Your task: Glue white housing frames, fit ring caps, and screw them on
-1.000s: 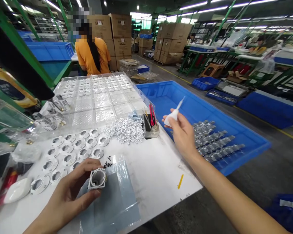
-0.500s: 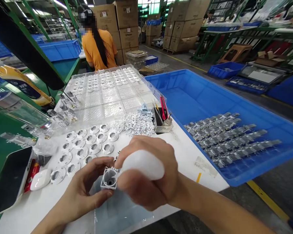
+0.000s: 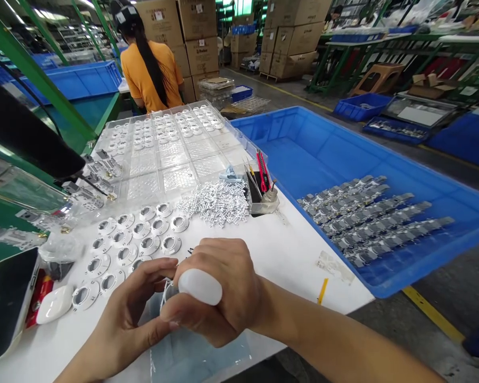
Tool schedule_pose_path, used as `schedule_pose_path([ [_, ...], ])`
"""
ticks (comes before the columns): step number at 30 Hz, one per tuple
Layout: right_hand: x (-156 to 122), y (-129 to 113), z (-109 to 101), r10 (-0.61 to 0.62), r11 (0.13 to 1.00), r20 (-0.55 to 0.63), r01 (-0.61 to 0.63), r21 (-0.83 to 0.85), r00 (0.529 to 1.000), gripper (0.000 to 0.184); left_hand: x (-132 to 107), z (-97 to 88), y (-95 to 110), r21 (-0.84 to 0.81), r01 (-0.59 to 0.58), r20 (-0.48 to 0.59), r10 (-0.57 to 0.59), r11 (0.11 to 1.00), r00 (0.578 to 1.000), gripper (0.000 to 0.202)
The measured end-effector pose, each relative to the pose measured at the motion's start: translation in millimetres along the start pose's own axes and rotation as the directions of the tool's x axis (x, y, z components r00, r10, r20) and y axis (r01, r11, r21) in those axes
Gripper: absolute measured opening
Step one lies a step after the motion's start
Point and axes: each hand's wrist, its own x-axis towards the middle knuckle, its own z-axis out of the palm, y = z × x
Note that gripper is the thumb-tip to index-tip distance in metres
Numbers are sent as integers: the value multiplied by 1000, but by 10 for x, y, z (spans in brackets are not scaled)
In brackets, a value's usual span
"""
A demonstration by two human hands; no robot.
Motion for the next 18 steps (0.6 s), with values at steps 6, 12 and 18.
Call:
schedule_pose_path([
  [6, -4, 12, 11, -54, 998, 19, 54, -11, 998, 41, 3, 9, -2, -11, 14, -4, -14, 1000, 1000, 65],
  [12, -20, 32, 22, -51, 998, 24, 52, -38, 998, 42, -14, 30, 2, -32, 25, -1, -25, 999, 1000, 66],
  [18, -36, 37, 17, -61, 997, 19, 62, -44, 998, 45, -19, 28, 16, -39, 63, 4, -63, 997, 998, 66],
])
